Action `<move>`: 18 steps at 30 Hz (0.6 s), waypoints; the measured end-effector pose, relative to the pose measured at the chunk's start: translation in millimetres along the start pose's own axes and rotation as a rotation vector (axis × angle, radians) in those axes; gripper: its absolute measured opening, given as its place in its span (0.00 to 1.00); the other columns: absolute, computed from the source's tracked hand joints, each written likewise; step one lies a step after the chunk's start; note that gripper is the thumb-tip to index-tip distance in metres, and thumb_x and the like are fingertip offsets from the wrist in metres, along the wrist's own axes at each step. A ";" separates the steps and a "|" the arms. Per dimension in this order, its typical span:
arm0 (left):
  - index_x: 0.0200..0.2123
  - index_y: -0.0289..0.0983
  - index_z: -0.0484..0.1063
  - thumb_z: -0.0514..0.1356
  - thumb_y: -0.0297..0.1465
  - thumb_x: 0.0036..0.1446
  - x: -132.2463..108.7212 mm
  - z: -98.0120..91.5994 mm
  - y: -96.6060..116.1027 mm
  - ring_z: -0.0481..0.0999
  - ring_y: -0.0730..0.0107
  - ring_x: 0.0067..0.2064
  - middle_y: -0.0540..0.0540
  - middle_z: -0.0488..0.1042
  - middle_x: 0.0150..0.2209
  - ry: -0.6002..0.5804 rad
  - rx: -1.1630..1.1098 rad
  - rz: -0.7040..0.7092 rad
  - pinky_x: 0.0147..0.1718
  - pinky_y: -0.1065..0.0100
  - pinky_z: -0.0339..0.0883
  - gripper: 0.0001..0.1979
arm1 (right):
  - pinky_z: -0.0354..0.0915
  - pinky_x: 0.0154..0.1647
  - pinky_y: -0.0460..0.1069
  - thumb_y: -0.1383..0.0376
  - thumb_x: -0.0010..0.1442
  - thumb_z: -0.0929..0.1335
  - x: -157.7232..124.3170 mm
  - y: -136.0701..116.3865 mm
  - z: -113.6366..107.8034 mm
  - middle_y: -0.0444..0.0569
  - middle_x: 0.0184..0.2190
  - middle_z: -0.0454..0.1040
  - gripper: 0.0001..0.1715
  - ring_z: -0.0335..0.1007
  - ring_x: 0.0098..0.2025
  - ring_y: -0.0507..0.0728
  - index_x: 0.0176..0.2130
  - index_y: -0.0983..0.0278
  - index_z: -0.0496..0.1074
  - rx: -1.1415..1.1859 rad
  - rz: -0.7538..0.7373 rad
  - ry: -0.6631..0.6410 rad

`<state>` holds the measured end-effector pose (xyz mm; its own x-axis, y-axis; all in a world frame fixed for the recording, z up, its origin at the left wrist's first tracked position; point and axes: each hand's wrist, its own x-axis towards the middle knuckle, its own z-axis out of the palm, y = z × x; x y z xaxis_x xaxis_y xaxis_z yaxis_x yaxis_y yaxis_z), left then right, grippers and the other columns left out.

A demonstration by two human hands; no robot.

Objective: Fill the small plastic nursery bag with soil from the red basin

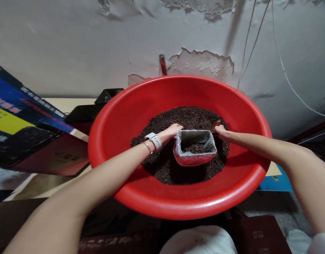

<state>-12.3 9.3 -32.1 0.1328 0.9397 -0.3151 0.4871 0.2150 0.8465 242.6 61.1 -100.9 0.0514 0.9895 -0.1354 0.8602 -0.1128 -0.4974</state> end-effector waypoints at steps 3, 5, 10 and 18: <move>0.18 0.35 0.58 0.55 0.26 0.54 6.7 -0.6 -3.5 0.54 0.80 0.17 0.54 0.57 0.16 0.019 -0.059 -0.008 0.18 0.74 0.48 0.14 | 0.69 0.40 0.52 0.59 0.62 0.64 -0.4 -1.8 7.5 0.51 0.44 0.69 0.18 0.69 0.41 0.53 0.48 0.68 0.66 0.261 0.094 0.057; 0.21 0.35 0.61 0.56 0.29 0.55 12.5 -1.2 -6.2 0.59 0.78 0.19 0.52 0.61 0.18 0.031 -0.103 -0.018 0.19 0.74 0.51 0.12 | 0.69 0.36 0.49 0.60 0.62 0.64 0.1 -3.5 8.9 0.49 0.40 0.70 0.16 0.69 0.37 0.51 0.46 0.68 0.67 0.414 0.135 0.090; 0.35 0.34 0.65 0.52 0.32 0.60 23.7 -1.6 -11.2 0.72 0.70 0.33 0.42 0.73 0.36 0.043 -0.221 -0.066 0.28 0.73 0.61 0.07 | 0.66 0.28 0.45 0.70 0.57 0.65 -5.0 -15.4 8.6 0.45 0.24 0.68 0.03 0.66 0.28 0.51 0.34 0.68 0.67 0.732 0.188 0.092; 0.50 0.29 0.61 0.42 0.39 0.64 13.9 -3.5 -4.9 0.74 0.62 0.42 0.30 0.67 0.53 -0.046 -0.425 -0.180 0.32 0.68 0.67 0.21 | 0.69 0.31 0.48 0.77 0.49 0.61 -14.7 -64.6 -12.1 0.46 0.27 0.70 0.14 0.68 0.29 0.52 0.37 0.66 0.63 1.059 0.090 -0.118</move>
<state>-15.8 22.2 -39.1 0.1215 0.8665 -0.4841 0.1105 0.4729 0.8742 192.5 54.9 -56.3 -0.0059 0.9649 -0.2624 -0.0255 -0.2625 -0.9646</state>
